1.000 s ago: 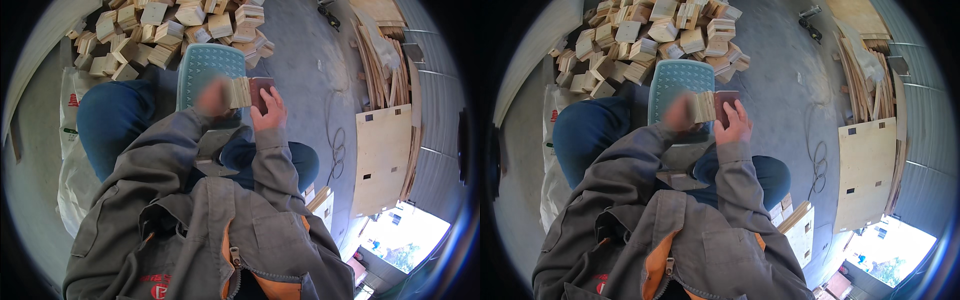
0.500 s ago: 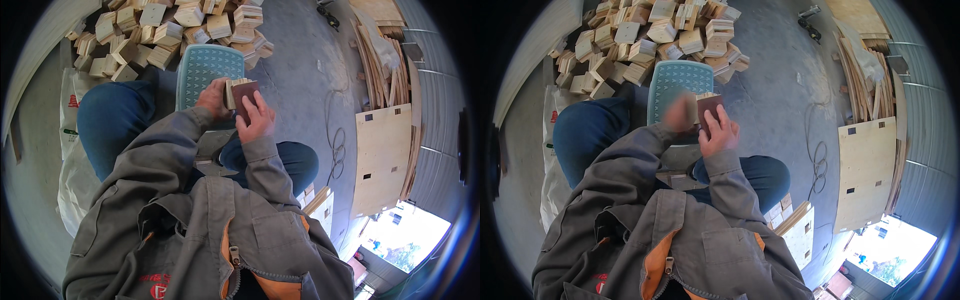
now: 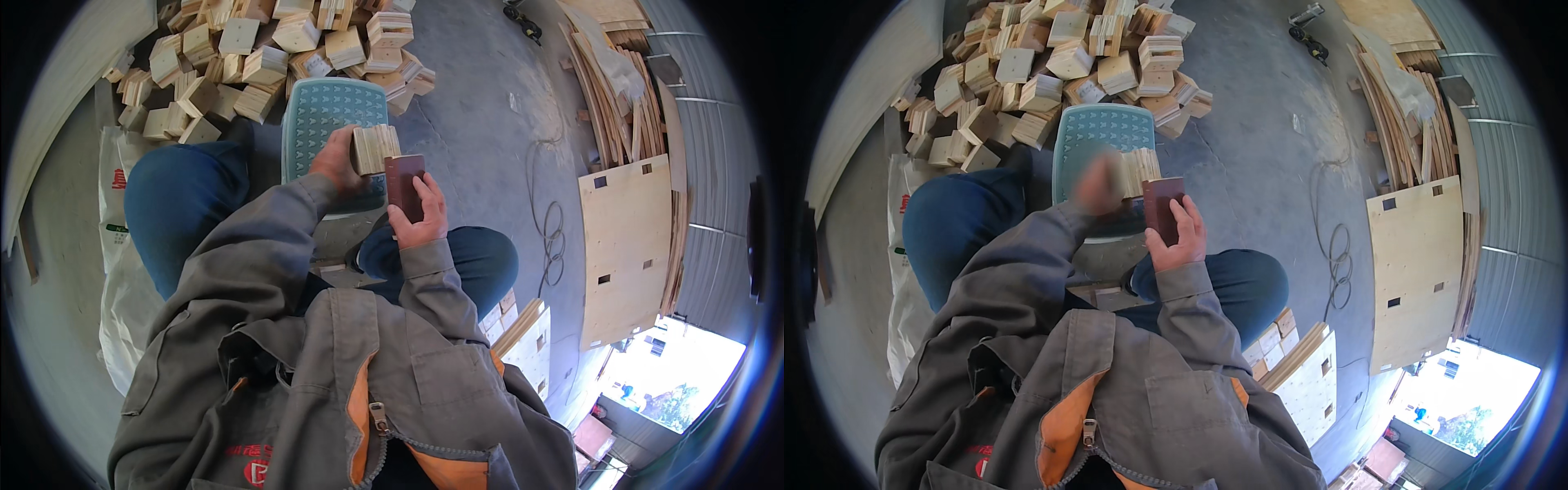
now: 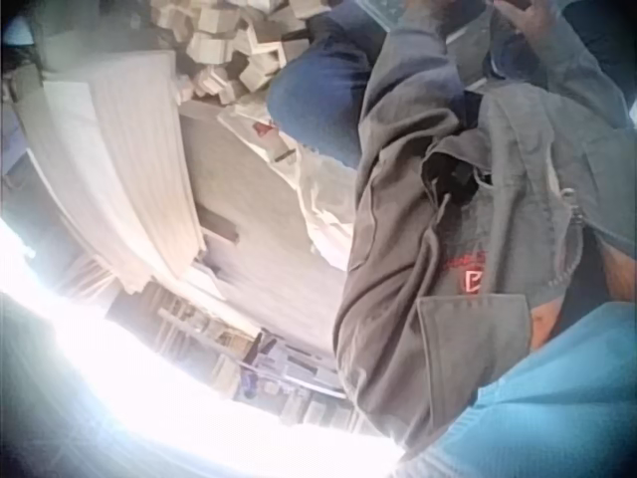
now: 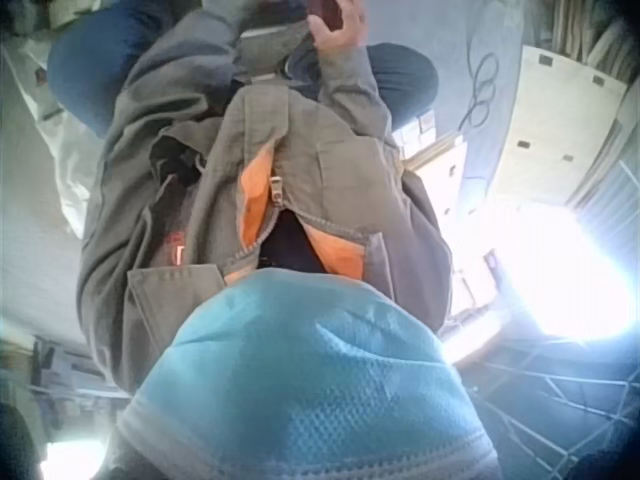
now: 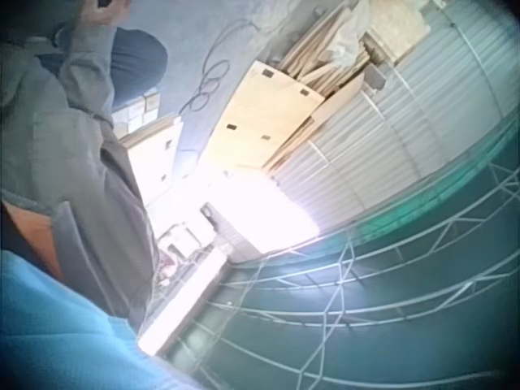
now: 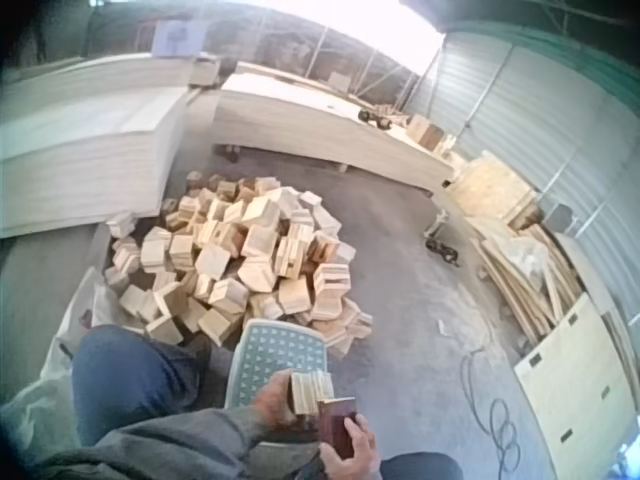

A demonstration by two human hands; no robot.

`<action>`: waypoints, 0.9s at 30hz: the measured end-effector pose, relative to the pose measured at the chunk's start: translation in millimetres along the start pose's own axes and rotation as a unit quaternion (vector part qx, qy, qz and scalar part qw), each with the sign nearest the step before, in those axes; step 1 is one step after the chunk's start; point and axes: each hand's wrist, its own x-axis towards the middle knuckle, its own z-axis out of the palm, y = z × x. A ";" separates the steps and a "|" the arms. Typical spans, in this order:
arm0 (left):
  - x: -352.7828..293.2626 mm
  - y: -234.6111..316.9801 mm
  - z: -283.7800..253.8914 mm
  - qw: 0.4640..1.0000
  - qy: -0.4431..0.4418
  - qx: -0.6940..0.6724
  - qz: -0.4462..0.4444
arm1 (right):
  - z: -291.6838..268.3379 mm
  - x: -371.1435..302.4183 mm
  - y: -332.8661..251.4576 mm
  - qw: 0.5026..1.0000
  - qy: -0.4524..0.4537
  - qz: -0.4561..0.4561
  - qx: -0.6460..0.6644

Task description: The person sits on the floor and sands small wooden blocks one by one using a sanding block. They pick up each block, rub its surfaces, and place the finished pieces into a nearby stack.

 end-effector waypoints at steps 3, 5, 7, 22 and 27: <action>0.6 0.9 -12.1 0.999 0.026 0.032 -0.024 | 4.6 -2.5 8.6 1.000 0.000 0.014 0.012; 0.6 2.8 -24.0 0.997 0.055 0.036 -0.040 | 7.2 -3.0 9.2 0.999 -0.002 0.025 0.020; 2.1 1.7 -29.4 0.992 0.106 0.044 -0.046 | 9.6 -3.0 9.9 0.999 -0.003 0.034 0.027; 13.0 30.2 -82.4 0.692 0.234 -0.594 -0.337 | 30.8 -6.4 34.3 0.995 -0.060 0.079 0.003; 7.1 27.7 -77.3 0.719 0.166 -0.565 -0.369 | 33.0 -2.3 27.5 0.992 -0.080 0.097 0.009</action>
